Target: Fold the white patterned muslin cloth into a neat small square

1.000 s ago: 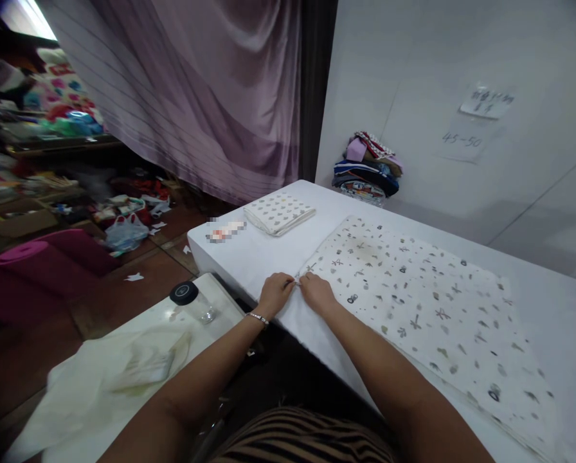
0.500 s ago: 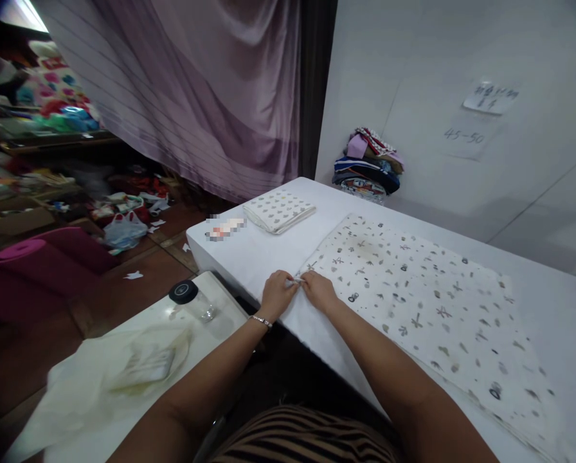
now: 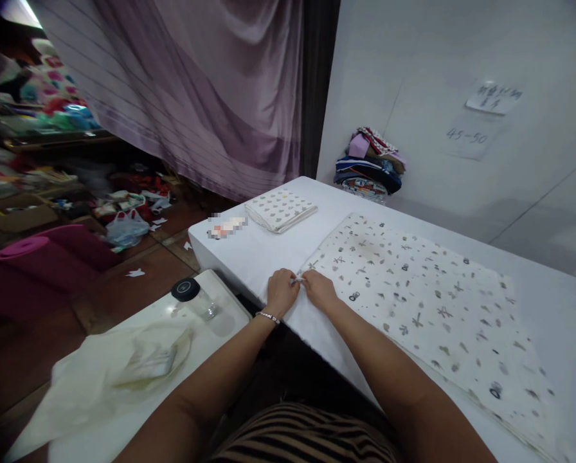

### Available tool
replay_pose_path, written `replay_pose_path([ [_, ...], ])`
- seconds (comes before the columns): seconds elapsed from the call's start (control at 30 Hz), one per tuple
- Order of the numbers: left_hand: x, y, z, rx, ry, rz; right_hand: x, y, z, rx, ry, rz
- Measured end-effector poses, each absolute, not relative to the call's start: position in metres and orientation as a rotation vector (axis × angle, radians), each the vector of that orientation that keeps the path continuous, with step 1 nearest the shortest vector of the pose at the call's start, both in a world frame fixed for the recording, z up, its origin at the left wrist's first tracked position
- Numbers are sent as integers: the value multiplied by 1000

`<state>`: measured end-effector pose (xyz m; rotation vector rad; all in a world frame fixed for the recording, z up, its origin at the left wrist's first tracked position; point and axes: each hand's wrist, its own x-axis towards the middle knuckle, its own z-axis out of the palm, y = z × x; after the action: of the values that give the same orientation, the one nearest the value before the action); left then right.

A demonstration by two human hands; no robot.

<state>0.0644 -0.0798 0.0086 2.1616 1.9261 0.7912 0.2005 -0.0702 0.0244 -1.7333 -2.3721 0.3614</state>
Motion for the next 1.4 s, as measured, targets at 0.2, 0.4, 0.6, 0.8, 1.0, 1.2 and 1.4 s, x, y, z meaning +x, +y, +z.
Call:
replay_pose_path([
  [0.2, 62, -75, 6, 2177, 1874, 783, 200, -71, 26, -1747, -2396, 367],
  [0.4, 61, -77, 7, 2244, 1842, 789, 200, -72, 26, -1720, -2388, 359],
  [0.6, 56, -70, 18, 2464, 1731, 555, 197, -72, 25, -1754, -2373, 328],
  [0.8, 54, -59, 27, 2609, 1735, 341, 195, -72, 25, -1676, -2436, 166],
  [1.0, 50, -50, 24, 2699, 1649, 206, 226, -83, 19, -1504, -2548, -34],
  [1.2, 48, -46, 22, 2740, 1584, 224, 306, -132, 17, -1712, -2220, 190],
  [1.4, 44, -41, 15, 2762, 1552, 298, 414, -249, 11, -1951, -1878, 24],
])
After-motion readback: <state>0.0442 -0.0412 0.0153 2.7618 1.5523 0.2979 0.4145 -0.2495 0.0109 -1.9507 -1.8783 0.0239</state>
